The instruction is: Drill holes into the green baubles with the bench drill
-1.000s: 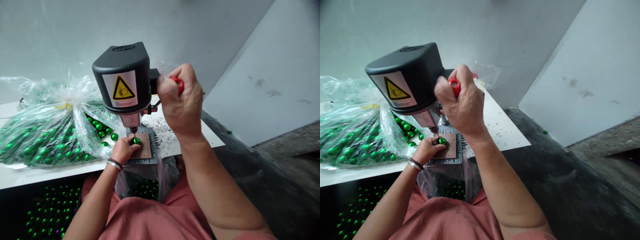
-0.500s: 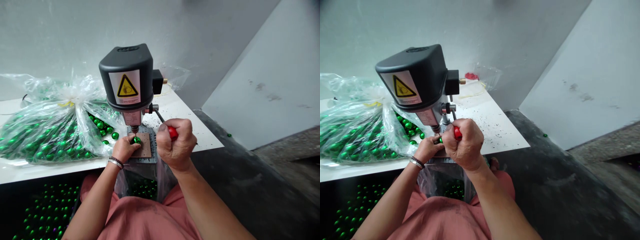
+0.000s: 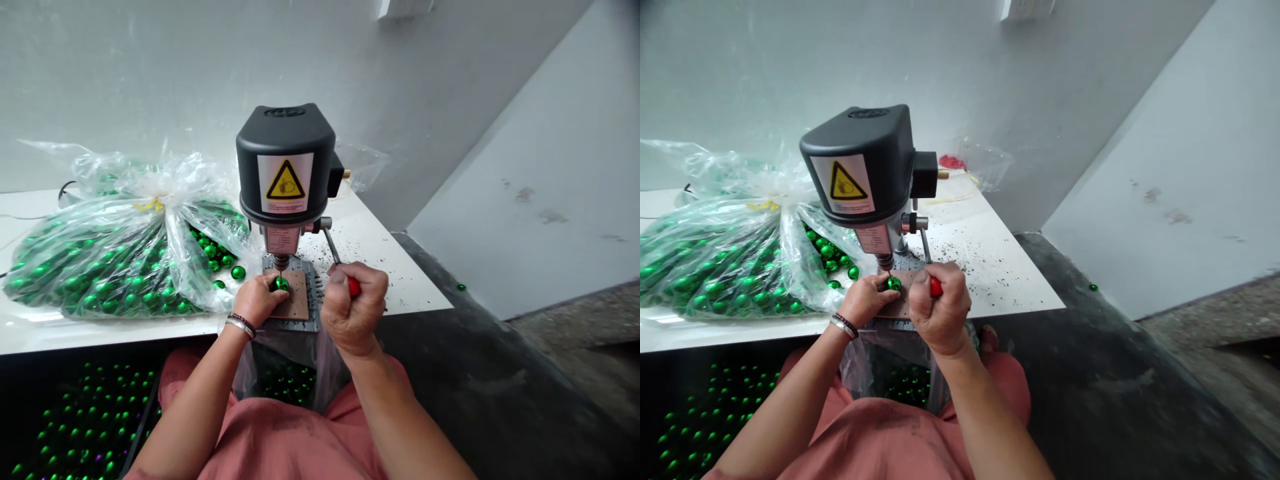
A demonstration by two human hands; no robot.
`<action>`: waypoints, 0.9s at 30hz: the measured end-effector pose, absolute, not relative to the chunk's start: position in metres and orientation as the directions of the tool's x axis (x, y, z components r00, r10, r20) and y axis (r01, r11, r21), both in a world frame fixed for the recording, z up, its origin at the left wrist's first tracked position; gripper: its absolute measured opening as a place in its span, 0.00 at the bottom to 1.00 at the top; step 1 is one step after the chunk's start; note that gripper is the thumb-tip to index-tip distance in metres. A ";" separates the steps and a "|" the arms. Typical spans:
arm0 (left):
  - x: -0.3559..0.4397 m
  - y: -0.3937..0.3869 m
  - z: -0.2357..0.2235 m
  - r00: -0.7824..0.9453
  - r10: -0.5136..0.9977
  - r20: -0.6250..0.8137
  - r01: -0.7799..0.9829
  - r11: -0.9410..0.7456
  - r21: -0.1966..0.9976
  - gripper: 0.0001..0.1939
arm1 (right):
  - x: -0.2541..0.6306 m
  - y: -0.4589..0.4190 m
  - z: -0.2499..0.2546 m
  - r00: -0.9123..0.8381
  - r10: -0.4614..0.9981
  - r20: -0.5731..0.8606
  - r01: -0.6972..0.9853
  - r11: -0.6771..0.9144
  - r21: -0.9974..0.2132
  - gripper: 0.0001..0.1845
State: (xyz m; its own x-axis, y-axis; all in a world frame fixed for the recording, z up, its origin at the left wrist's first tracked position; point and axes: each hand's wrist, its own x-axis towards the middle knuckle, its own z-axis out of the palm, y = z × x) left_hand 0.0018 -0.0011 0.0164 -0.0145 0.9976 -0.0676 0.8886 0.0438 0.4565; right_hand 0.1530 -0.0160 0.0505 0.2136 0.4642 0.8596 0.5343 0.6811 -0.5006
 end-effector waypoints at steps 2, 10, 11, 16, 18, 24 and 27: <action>0.002 -0.001 0.016 -0.005 0.998 -0.055 0.885 0.030 0.464 0.20 | 0.153 -0.014 0.060 0.226 0.454 0.862 0.536 0.680 -0.500 0.06; -0.006 -0.013 0.024 0.005 1.000 -0.026 0.824 0.011 0.566 0.20 | 0.150 0.022 0.145 0.279 0.544 0.791 0.543 0.590 -0.597 0.11; -0.010 -0.018 0.028 0.055 0.997 -0.051 0.802 -0.014 0.597 0.19 | 0.150 0.026 0.149 0.271 0.567 0.778 0.530 0.586 -0.612 0.12; -0.035 -0.040 0.041 0.468 0.840 -0.273 0.608 -0.082 0.790 0.21 | 0.152 0.034 0.148 0.255 0.564 0.785 0.468 0.639 -0.611 0.14; -0.037 -0.042 0.037 0.408 0.870 -0.278 0.508 0.036 0.860 0.24 | 0.152 0.035 0.146 0.265 0.548 0.794 0.469 0.646 -0.603 0.14; -0.019 -0.028 0.028 -0.012 0.908 -0.420 -0.427 0.375 0.823 0.24 | 0.151 0.033 0.146 0.262 0.557 0.788 0.449 0.652 -0.611 0.13; -0.016 -0.024 0.030 0.018 0.876 -0.482 -0.597 0.396 0.698 0.15 | 0.152 0.031 0.146 0.248 0.569 0.784 0.428 0.662 -0.616 0.13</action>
